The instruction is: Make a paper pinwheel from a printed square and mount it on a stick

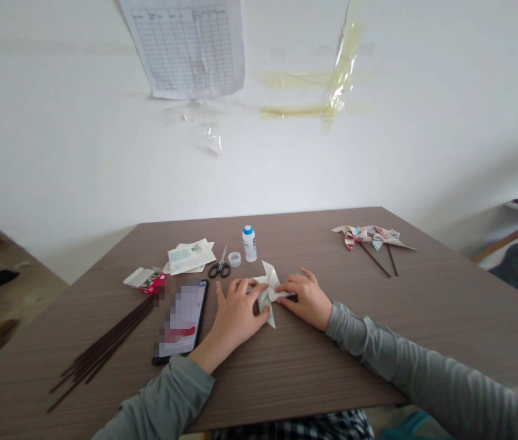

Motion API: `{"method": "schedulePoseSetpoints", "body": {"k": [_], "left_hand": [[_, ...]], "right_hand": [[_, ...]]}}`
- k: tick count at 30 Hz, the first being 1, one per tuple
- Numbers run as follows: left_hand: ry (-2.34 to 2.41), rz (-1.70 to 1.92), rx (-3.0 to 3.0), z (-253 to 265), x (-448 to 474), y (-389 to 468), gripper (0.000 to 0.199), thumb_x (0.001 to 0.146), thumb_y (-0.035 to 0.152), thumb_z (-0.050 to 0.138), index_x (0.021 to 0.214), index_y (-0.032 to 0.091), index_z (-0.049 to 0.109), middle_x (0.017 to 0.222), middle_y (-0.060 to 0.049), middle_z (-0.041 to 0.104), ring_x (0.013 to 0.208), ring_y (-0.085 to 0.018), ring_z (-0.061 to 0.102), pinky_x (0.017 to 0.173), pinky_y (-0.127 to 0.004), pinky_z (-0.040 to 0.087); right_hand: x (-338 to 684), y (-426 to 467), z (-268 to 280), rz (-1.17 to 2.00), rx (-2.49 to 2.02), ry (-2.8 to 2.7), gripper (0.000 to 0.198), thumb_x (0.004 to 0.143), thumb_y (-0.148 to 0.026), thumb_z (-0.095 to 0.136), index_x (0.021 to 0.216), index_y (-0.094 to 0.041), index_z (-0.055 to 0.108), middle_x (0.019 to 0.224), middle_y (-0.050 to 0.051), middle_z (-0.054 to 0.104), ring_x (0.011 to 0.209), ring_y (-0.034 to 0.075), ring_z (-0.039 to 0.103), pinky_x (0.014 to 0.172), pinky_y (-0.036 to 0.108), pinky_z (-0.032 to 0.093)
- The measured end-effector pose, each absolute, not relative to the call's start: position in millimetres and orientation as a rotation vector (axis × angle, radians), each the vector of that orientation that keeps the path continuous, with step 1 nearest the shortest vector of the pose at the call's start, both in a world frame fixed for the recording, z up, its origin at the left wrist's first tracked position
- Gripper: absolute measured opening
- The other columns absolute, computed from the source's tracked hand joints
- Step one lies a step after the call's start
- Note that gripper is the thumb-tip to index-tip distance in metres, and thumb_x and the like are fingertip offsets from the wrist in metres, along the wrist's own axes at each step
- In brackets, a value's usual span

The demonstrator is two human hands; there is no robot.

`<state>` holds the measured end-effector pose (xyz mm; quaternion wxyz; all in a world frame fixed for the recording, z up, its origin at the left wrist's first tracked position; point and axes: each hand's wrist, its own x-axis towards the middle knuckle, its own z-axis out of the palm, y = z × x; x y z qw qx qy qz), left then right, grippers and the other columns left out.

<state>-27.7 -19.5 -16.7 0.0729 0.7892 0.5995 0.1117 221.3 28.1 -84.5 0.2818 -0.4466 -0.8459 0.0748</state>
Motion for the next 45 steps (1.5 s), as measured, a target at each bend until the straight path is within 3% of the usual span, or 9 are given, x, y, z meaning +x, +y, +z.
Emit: {"method": "schedulePoseSetpoints", "body": {"k": [21,30,40,45], "left_hand": [[1.773,0.376,2.391,-13.8,-29.5,-20.1,0.042,0.112,0.032,0.093,0.152,0.041,0.099,0.163,-0.015,0.086,0.167,-0.052,0.069,0.151,-0.104,0.032],[1.796,0.296,2.385,-11.9,-27.4,-19.0,0.045,0.113,0.026,0.090,0.154,0.043,0.099,0.168,-0.014,0.086,0.171,-0.051,0.068,0.150,-0.104,0.033],[1.780,0.327,2.377,-12.3,-29.1,-20.4,0.047,0.114,0.030,0.088,0.159,0.037,0.096,0.169,-0.018,0.084,0.170,-0.054,0.068,0.149,-0.106,0.031],[1.779,0.349,2.367,-13.5,-29.5,-18.9,0.047,0.112,0.033,0.091,0.158,0.040,0.097,0.166,-0.016,0.084,0.169,-0.054,0.067,0.150,-0.106,0.030]], "right_hand": [[221.3,28.5,-84.3,0.203,-1.215,-2.270,0.013,0.116,-0.031,0.095,0.127,-0.033,0.100,0.118,0.009,0.097,0.120,0.036,0.092,0.144,0.079,0.053],[221.6,29.1,-84.7,0.173,-1.197,-2.263,0.008,0.115,-0.032,0.097,0.123,-0.031,0.099,0.117,0.008,0.097,0.119,0.033,0.092,0.144,0.077,0.055],[220.2,26.7,-81.8,0.197,-1.205,-2.272,0.011,0.118,-0.033,0.094,0.127,-0.029,0.100,0.119,0.011,0.097,0.121,0.034,0.092,0.145,0.078,0.053],[221.0,27.2,-83.2,0.190,-1.190,-2.266,0.013,0.119,-0.035,0.091,0.127,-0.031,0.101,0.116,0.010,0.097,0.117,0.034,0.091,0.146,0.074,0.054]]}}
